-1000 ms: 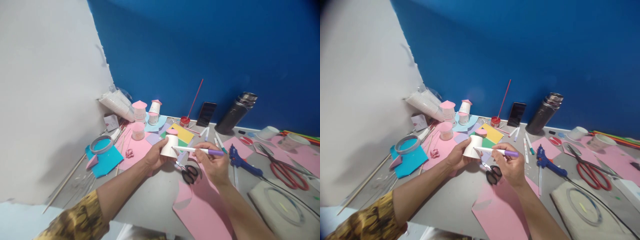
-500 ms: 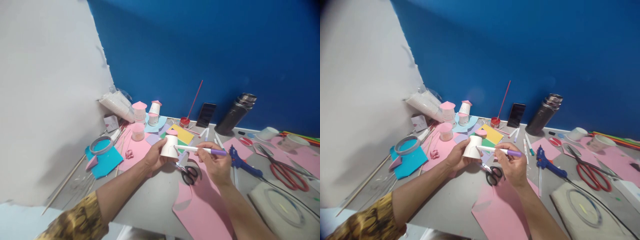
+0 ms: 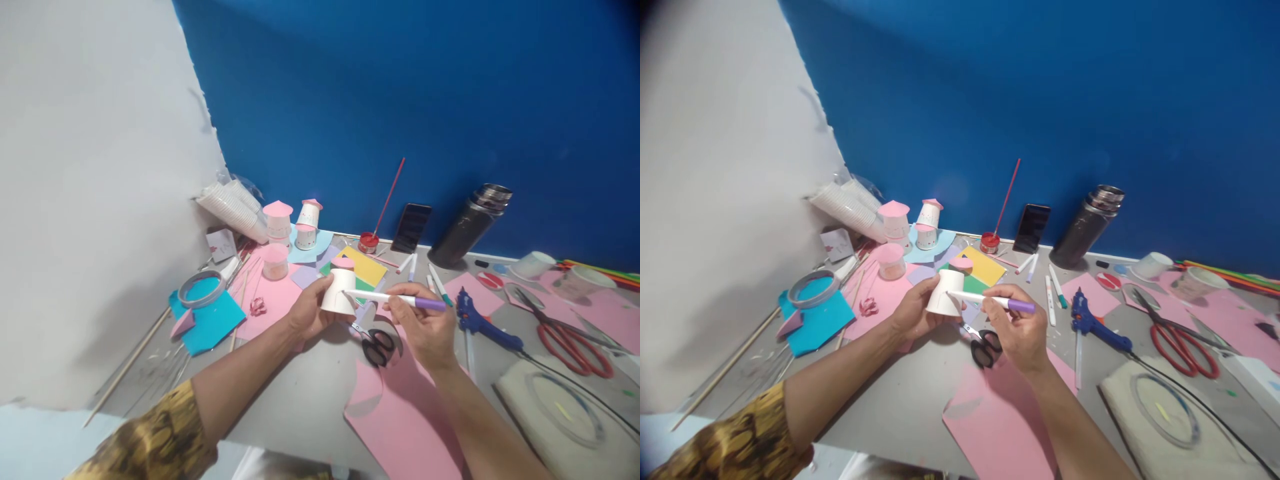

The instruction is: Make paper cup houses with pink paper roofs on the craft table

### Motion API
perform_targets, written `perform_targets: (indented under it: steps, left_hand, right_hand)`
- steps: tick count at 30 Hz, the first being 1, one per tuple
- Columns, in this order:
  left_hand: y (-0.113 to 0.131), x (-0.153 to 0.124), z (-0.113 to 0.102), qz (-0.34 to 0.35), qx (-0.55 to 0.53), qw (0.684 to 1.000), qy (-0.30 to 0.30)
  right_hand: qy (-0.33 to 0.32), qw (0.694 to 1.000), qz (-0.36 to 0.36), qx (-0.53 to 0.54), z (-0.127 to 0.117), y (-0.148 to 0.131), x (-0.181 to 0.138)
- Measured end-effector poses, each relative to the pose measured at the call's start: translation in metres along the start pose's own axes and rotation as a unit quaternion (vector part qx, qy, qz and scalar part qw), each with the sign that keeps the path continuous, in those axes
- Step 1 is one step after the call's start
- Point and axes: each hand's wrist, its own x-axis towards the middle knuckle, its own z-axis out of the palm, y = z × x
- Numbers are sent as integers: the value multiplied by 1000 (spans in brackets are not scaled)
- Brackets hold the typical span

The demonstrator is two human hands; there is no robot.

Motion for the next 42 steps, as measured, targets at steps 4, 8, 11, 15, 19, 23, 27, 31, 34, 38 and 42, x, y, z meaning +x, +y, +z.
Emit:
perform_targets:
  steps: [4, 8, 11, 15, 19, 23, 27, 31, 34, 38, 42]
  left_hand:
    - [0, 1, -1, -2, -6, 1000, -4]
    - [1, 1, 1, -10, -11, 1000, 0]
    - [3, -1, 4, -10, -15, 1000, -6]
    - [4, -2, 7, -11, -17, 1000, -10]
    - [3, -1, 6, -14, -22, 1000, 3]
    - [3, -1, 6, -17, -25, 1000, 4]
    - [2, -1, 5, -18, -23, 1000, -1]
    - [1, -1, 3, -16, -25, 1000, -2]
    - [1, 0, 2, -11, -31, 999, -5]
    - [2, 2, -1, -9, -40, 999, -13]
    - [1, 3, -1, -16, -47, 999, -10]
  right_hand:
    - [5, 1000, -9, -6, -1, -4, 3]
    - [20, 1000, -6, 0, 1, -7, 4]
    - [35, 999, -8, 4, 1, -8, 4]
    - [30, 999, -12, 2, 0, -6, 3]
    - [19, 1000, -18, -12, -1, -3, 2]
    - [15, 1000, -18, -20, -1, -3, 1]
    - [19, 1000, -15, -19, 0, -5, 2]
    - [24, 1000, -8, -10, 1, -6, 4]
    - [25, 1000, -3, -8, 1, -7, 5]
    - [32, 999, 4, -9, 0, -8, 4]
    - [35, 999, -2, -9, 0, -8, 4]
